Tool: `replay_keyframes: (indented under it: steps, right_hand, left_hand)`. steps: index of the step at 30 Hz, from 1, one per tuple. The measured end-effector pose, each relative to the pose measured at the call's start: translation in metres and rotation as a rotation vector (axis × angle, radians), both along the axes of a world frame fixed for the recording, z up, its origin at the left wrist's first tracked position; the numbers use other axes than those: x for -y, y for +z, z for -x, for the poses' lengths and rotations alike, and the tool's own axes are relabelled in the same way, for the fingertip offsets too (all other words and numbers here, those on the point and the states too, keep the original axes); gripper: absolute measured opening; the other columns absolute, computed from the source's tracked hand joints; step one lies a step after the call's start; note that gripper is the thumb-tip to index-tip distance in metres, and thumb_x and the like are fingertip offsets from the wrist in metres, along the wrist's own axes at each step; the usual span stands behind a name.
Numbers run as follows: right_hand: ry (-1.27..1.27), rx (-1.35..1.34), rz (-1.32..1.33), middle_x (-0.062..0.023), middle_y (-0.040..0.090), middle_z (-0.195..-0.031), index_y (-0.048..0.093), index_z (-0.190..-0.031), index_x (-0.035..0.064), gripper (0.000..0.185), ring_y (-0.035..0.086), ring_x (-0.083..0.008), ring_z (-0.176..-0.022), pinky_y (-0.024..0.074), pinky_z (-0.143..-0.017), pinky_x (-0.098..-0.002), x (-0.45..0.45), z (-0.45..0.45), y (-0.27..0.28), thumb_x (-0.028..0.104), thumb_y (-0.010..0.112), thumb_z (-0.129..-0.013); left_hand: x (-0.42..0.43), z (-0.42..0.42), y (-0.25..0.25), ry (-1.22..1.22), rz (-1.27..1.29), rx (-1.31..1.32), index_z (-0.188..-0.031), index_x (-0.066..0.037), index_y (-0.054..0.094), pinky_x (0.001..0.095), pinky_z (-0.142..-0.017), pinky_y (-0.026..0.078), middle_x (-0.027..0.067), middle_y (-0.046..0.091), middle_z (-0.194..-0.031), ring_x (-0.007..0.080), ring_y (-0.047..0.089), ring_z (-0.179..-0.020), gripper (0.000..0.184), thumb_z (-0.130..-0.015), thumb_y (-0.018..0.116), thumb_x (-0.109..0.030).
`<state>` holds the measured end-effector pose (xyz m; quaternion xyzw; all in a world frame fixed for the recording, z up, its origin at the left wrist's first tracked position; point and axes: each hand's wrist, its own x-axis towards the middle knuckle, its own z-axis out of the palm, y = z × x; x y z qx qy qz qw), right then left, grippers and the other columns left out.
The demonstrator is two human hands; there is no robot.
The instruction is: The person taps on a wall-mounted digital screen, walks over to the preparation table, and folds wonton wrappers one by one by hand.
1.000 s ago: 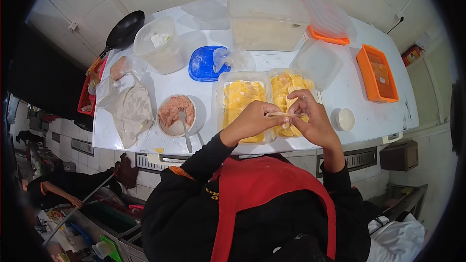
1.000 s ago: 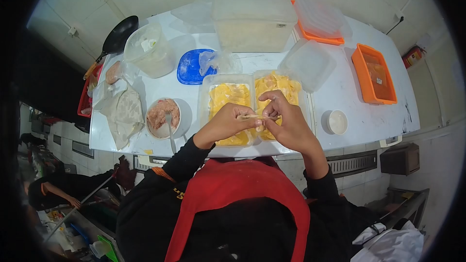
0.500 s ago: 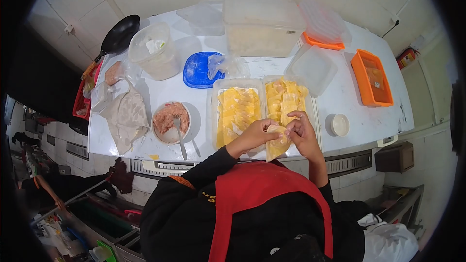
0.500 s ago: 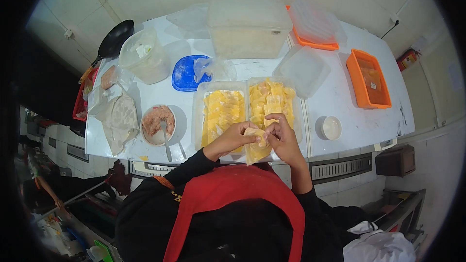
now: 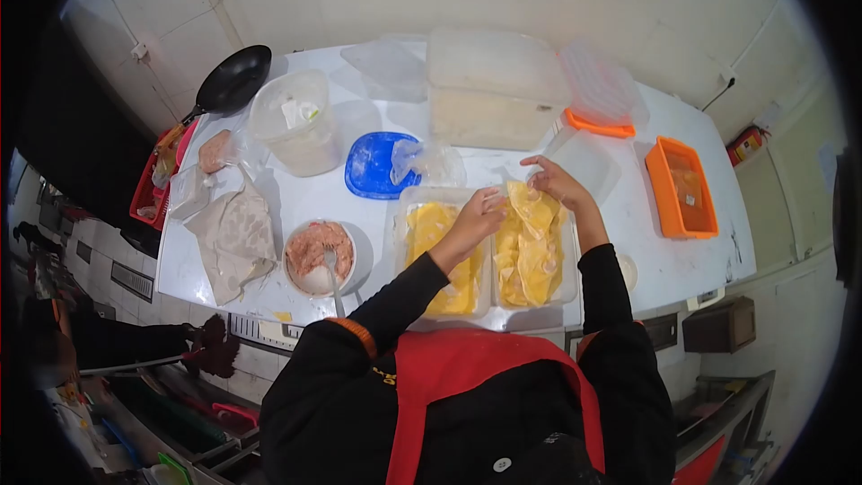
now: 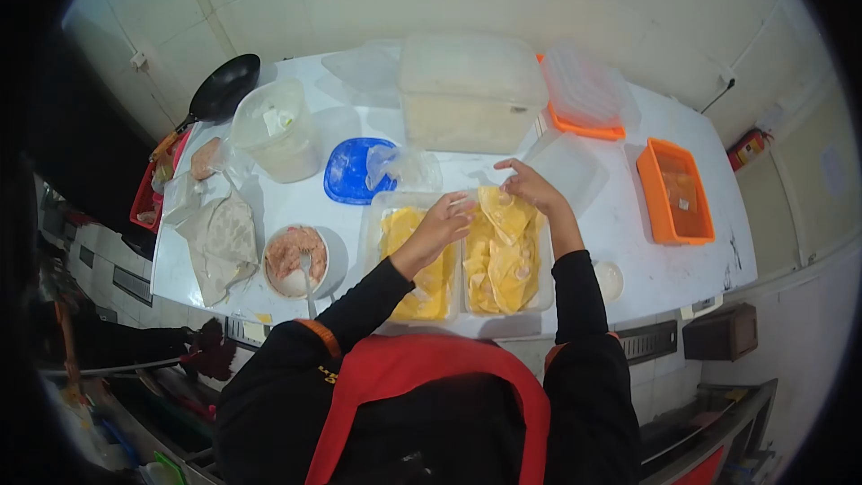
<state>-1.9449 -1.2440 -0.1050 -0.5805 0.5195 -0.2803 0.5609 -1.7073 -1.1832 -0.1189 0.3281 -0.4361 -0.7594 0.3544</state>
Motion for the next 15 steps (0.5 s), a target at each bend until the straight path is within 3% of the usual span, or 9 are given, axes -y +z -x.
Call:
replay_keyframes:
  steps: [5, 8, 11, 14, 15]
  right_hand:
    - [-0.014, -0.377, 0.061, -0.0046, 0.06, -0.084, 0.049, -0.117, 0.0055, 0.038, 0.057, -0.0127, -0.078, 0.0456, -0.07, -0.0255, 0.013, 0.0, -0.003, 0.001, 0.053, -0.079]
    - [-0.186, -0.556, 0.37, -0.0082, 0.062, -0.081, 0.052, -0.113, 0.0052, 0.034, 0.059, -0.0223, -0.079, 0.0456, -0.074, -0.0317, -0.005, -0.023, 0.006, 0.002, 0.054, -0.079]
    - [-0.132, -0.559, 0.758, -0.0102, 0.064, -0.088, 0.053, -0.115, 0.0059, 0.036, 0.058, -0.0286, -0.087, 0.0459, -0.077, -0.0366, -0.026, -0.041, 0.002, 0.002, 0.055, -0.079]
    - [-0.164, -0.351, 0.559, -0.0083, 0.064, -0.091, 0.053, -0.117, 0.0082, 0.04, 0.054, -0.0279, -0.095, 0.0434, -0.083, -0.0377, -0.038, -0.046, -0.017, 0.004, 0.058, -0.078]
    - [-0.136, -0.407, 0.622, -0.0077, 0.063, -0.092, 0.053, -0.118, 0.0087, 0.041, 0.053, -0.0279, -0.096, 0.0421, -0.085, -0.0381, -0.042, -0.048, -0.019, 0.004, 0.059, -0.077]
  left_hand:
    - [0.006, -0.06, 0.02, 0.037, 0.139, 0.034, -0.13, -0.008, 0.039, 0.0308, -0.092, 0.042, 0.0113, 0.051, -0.126, 0.0179, 0.05, -0.114, 0.042, -0.09, 0.053, -0.011]
    - [0.015, -0.088, 0.022, 0.121, 0.157, 0.049, -0.127, -0.007, 0.043, 0.0298, -0.091, 0.043, 0.011, 0.053, -0.123, 0.0183, 0.053, -0.111, 0.038, -0.09, 0.052, -0.009]
    - [0.018, -0.105, 0.026, 0.206, 0.13, 0.05, -0.124, -0.006, 0.045, 0.0297, -0.091, 0.044, 0.0108, 0.056, -0.119, 0.0189, 0.055, -0.108, 0.035, -0.09, 0.05, -0.007]
    - [0.021, -0.113, 0.025, 0.269, 0.078, 0.033, -0.121, -0.005, 0.047, 0.03, -0.09, 0.044, 0.011, 0.057, -0.116, 0.0192, 0.056, -0.106, 0.032, -0.089, 0.048, -0.004]
    - [0.021, -0.113, 0.025, 0.277, 0.071, 0.037, -0.12, -0.005, 0.047, 0.03, -0.09, 0.044, 0.011, 0.058, -0.115, 0.0191, 0.056, -0.106, 0.032, -0.089, 0.047, -0.004]
